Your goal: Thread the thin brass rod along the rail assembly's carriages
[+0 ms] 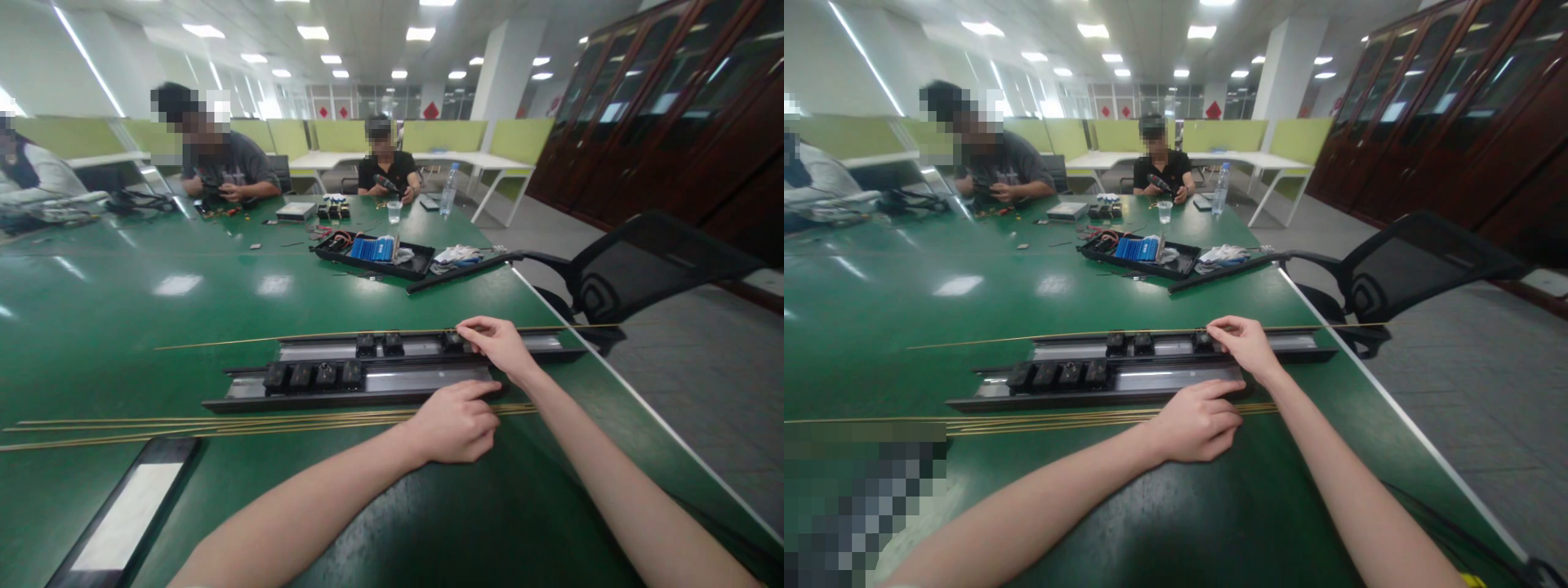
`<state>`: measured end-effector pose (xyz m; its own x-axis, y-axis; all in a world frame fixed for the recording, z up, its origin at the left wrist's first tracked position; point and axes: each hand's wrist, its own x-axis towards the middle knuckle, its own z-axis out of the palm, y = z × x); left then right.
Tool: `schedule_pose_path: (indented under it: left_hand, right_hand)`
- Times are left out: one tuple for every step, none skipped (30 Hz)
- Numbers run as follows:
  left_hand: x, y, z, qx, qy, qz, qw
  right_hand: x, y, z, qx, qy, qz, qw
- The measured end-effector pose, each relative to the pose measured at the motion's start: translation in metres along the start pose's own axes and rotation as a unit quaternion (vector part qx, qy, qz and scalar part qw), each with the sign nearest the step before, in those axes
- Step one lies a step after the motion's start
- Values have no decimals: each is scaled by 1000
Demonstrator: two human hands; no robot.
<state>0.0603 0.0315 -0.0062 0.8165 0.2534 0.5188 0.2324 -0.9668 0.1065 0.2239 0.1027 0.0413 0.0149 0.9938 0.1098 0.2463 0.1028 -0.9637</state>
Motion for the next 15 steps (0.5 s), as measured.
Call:
schedule_pose_path:
  left_hand:
    - [0,0,0,0,-1,0,1000]
    - [0,0,0,-1,-3,-1,1000]
    - [0,0,0,-1,-5,-1,1000]
    - [0,0,0,-1,-7,-1,1000]
    - [0,0,0,-1,-8,0,1000]
    - [0,0,0,-1,-8,0,1000]
    - [0,0,0,-2,-7,1,1000]
    - [0,0,0,-3,-5,1,1000]
    - [0,0,-1,-3,-4,2,1000]
    - [0,0,-1,-4,-3,2,1000]
    - [0,0,-1,-4,-3,2,1000]
    - [0,0,-1,-5,-3,2,1000]
    - [0,0,-2,-5,-3,1,1000]
    - [0,0,-2,-6,-4,0,1000]
    - [0,0,-2,-6,-4,-1,1000]
  right_hand:
    - [0,0,0,1,-2,2,1000]
    - [0,-1,-1,1,-5,5,1000]
    - [-1,-2,-1,1,-7,7,1000]
    - [-1,-2,-1,1,-9,9,1000]
    - [-1,-3,-2,0,-10,10,1000]
    - [-2,-3,-2,-2,-10,11,1000]
    - [-2,-3,-3,-4,-10,11,1000]
    - [-2,-3,-3,-7,-9,10,1000]
    - [-2,-2,-4,-10,-8,8,1000]
    - [-1,-2,-5,-14,-6,6,1000]
    - [-1,-1,-6,-18,-4,4,1000]
    - [0,0,-7,-22,-5,3,1000]
    - [0,1,-8,-25,-7,2,1000]
    - [1,1,-9,-26,-10,2,1000]
    - [1,2,-10,-25,-12,3,1000]
